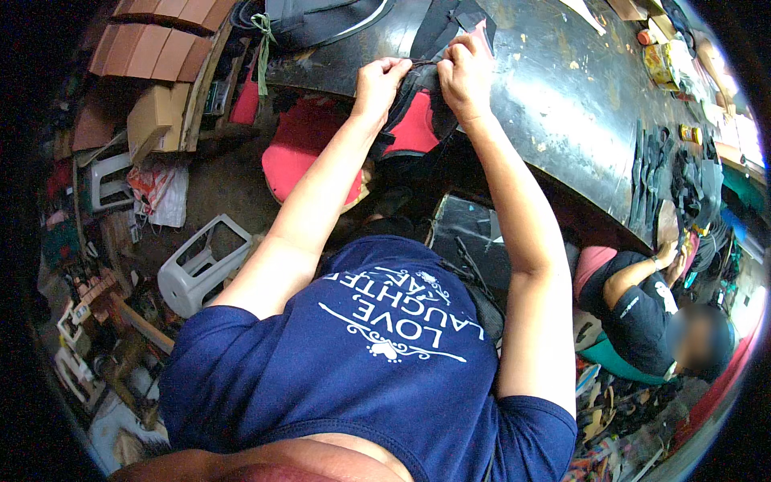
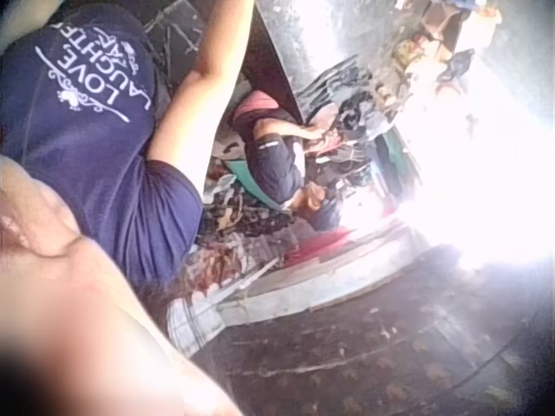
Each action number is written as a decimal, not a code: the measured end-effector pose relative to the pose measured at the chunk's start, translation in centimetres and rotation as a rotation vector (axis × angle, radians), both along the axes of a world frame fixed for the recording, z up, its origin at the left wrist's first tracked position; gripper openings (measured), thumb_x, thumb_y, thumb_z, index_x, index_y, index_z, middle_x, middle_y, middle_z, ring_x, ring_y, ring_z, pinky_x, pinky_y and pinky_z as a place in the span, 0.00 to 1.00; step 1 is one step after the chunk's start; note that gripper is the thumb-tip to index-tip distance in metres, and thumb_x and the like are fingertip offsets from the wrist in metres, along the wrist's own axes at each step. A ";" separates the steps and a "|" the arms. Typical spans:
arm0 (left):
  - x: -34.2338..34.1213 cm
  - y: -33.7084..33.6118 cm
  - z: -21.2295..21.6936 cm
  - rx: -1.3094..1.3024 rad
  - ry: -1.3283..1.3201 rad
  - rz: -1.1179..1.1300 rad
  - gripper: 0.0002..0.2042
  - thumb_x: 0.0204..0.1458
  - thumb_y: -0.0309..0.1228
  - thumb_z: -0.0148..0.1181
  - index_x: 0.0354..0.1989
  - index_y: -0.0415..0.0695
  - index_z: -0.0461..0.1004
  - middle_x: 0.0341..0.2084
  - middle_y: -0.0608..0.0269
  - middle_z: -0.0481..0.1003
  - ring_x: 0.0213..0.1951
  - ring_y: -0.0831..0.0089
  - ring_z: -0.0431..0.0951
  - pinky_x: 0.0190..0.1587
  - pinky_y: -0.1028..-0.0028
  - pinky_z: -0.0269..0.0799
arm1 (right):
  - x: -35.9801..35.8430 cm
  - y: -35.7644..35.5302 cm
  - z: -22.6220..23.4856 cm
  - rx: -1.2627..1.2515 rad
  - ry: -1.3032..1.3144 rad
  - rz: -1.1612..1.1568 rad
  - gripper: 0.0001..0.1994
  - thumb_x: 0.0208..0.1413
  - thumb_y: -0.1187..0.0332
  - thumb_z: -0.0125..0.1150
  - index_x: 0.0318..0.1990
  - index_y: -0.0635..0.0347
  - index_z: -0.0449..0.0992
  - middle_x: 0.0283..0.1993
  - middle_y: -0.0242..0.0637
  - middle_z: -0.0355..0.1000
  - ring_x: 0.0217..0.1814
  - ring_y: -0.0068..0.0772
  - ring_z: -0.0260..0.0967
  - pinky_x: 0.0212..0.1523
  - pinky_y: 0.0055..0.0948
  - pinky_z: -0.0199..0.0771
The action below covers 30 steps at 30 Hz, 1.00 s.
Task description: The person sorts and stacks black and red fabric pieces on a cluttered workbench. They repeatedly pick up, align, and place the pieces into neat piles, occasionally moving other items aside to reach the work area. The person also moves a stack of parts to another table and continues sorting.
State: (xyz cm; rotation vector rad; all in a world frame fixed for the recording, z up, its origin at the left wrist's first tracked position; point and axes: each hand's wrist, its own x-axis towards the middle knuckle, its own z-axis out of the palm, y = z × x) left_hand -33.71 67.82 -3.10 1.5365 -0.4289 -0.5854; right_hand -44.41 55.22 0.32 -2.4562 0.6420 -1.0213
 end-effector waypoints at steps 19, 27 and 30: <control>-8.2 0.7 4.9 0.037 0.202 -0.100 0.40 0.50 0.48 0.64 0.58 0.28 0.52 0.51 0.47 0.66 0.53 0.64 0.66 0.58 0.70 0.58 | -9.8 7.2 4.6 1.213 -0.153 0.038 0.43 0.54 0.52 0.60 0.70 0.59 0.44 0.69 0.44 0.51 0.70 0.36 0.47 0.69 0.33 0.44; -19.3 6.4 17.5 -0.423 0.206 -0.632 0.45 0.40 0.29 0.71 0.64 0.40 0.45 0.54 0.56 0.61 0.54 0.67 0.63 0.60 0.68 0.58 | -24.6 14.3 13.5 1.192 -0.576 -0.012 0.67 0.27 0.54 0.80 0.72 0.54 0.33 0.71 0.41 0.48 0.71 0.36 0.47 0.69 0.35 0.47; -25.1 8.6 19.5 -0.406 0.390 -0.940 0.50 0.42 0.28 0.69 0.67 0.45 0.35 0.57 0.54 0.58 0.57 0.66 0.62 0.61 0.67 0.57 | -31.8 18.4 15.8 1.064 -0.631 -0.033 0.69 0.19 0.69 0.84 0.71 0.56 0.37 0.68 0.39 0.54 0.68 0.33 0.52 0.68 0.34 0.50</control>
